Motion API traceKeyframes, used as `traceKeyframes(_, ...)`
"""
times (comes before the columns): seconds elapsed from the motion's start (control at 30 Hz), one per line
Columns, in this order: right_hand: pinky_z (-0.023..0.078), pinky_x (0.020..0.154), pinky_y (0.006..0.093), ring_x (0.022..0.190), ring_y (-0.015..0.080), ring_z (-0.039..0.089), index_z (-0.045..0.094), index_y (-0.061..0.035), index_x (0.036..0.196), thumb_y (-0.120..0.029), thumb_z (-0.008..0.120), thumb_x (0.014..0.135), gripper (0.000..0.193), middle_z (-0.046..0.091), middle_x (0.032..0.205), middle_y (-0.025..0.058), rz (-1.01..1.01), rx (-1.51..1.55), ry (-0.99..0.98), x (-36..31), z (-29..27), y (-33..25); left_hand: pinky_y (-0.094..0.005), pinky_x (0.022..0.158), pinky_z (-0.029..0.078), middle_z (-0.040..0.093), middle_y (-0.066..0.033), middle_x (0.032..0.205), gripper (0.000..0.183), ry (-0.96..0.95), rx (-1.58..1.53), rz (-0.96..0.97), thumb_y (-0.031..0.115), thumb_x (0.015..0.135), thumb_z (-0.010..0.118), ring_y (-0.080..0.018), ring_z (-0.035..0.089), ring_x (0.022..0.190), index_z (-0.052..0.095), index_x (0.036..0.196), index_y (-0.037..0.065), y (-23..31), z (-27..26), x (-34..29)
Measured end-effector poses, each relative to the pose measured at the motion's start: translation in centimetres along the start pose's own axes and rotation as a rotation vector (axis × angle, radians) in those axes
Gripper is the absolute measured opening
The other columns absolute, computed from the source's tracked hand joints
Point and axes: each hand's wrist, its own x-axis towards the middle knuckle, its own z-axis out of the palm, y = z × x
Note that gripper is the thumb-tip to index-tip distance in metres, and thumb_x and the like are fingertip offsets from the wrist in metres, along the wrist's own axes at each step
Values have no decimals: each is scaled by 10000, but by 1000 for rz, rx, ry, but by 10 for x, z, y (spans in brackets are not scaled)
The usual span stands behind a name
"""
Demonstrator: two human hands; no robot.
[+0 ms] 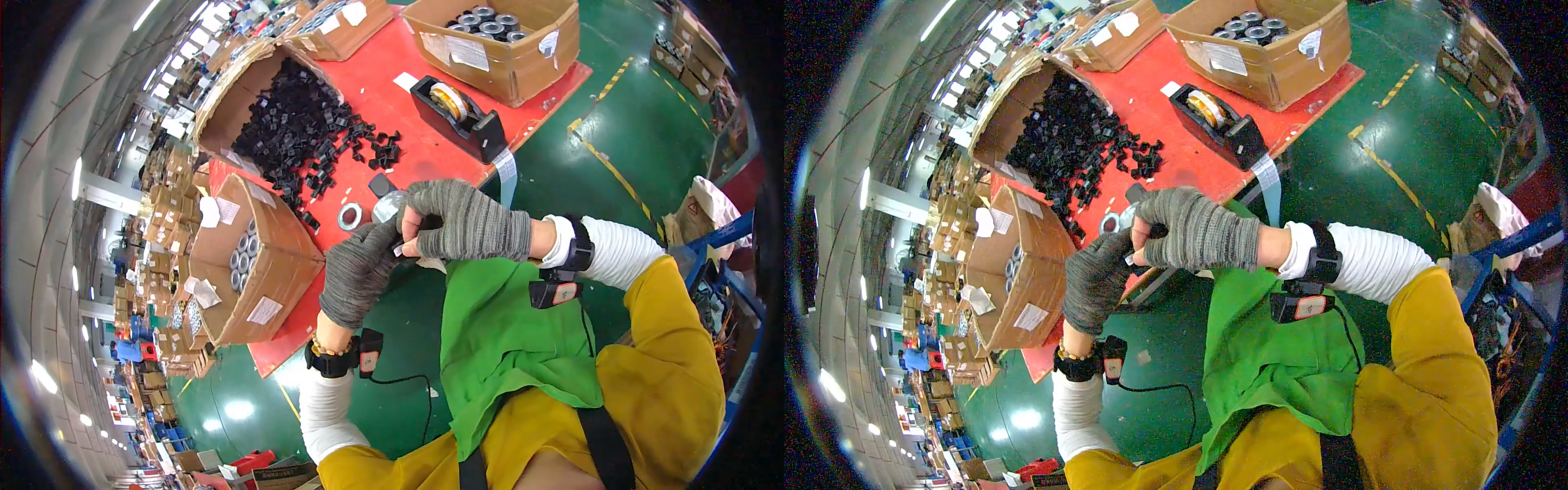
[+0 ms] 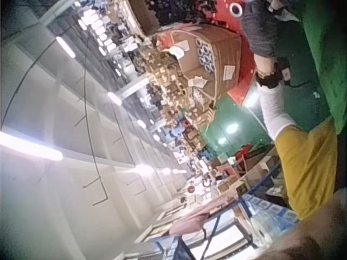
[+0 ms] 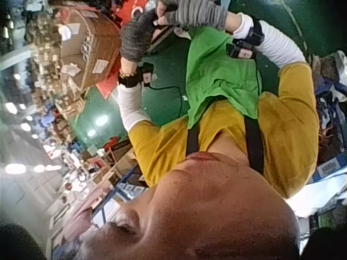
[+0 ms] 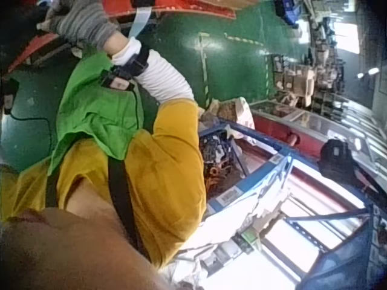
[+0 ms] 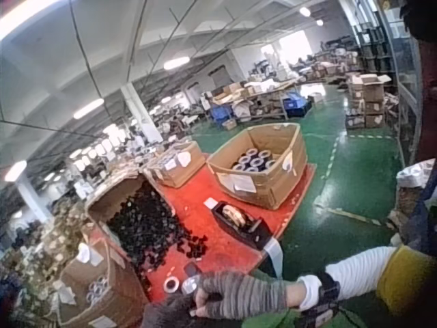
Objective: The recorder is assembling small metal parts by securing them with tape and then placing them into boxes.
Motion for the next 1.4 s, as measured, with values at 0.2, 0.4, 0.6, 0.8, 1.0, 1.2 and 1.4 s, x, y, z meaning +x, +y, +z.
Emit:
traceKeyframes(0.2, 441, 656, 284, 719, 135, 559, 559, -49, 805, -149, 736, 709, 224, 569, 735, 43, -84, -17, 117, -4, 10, 13, -351, 650, 505, 638, -112, 869, 300, 29, 13, -25, 84, 716, 642, -313, 627, 761, 623, 1014, 114, 2, 5, -1)
traceKeyframes(0.4, 442, 663, 264, 746, 94, 526, 501, -49, 918, -168, 764, 685, 371, 541, 792, 31, 87, -32, 2, -3, 0, -9, -355, 636, 505, 641, -107, 872, 326, -23, 106, -112, 88, 702, 656, -304, 627, 746, 629, 1025, 127, 18, 3, -3)
traceKeyframes(0.6, 465, 693, 306, 774, 159, 574, 541, -50, 932, -222, 753, 697, 360, 574, 809, 70, 5, 42, -53, -12, -22, -4, -310, 666, 492, 632, -124, 896, 378, -6, -396, -186, 26, 733, 633, -266, 633, 779, 592, 1102, 92, 14, 0, -20)
traceKeyframes(0.8, 475, 698, 284, 770, 136, 583, 559, -45, 899, -89, 627, 791, 135, 591, 803, 43, -353, -263, 28, 7, 0, -4, -271, 608, 479, 629, -79, 823, 270, -90, -583, -426, 71, 843, 561, -141, 599, 668, 567, 1109, 25, 17, -5, -4)
traceKeyframes(1.0, 470, 640, 252, 710, 80, 549, 587, -45, 876, -104, 615, 808, 95, 592, 747, 4, 285, 290, 146, 37, -9, 19, -244, 527, 459, 630, -111, 863, 221, 302, -1016, -593, 107, 867, 546, -136, 581, 645, 560, 1046, -21, -10, 4, 4)
traceKeyframes(1.2, 459, 559, 218, 678, 54, 530, 589, -63, 895, -179, 612, 825, 137, 578, 770, -15, 391, 319, 97, 42, -7, 34, -244, 504, 460, 625, -118, 813, 226, 293, -1019, -630, 143, 867, 549, -142, 575, 590, 567, 1018, -25, -27, 16, 3)
traceKeyframes(1.4, 457, 511, 204, 647, 43, 520, 562, -67, 953, -228, 596, 853, 193, 554, 775, -18, 328, 310, 80, 40, -12, 42, -244, 495, 453, 619, -106, 790, 251, 323, -1080, -680, 169, 875, 544, -136, 559, 571, 561, 1030, -28, -25, 16, 0)
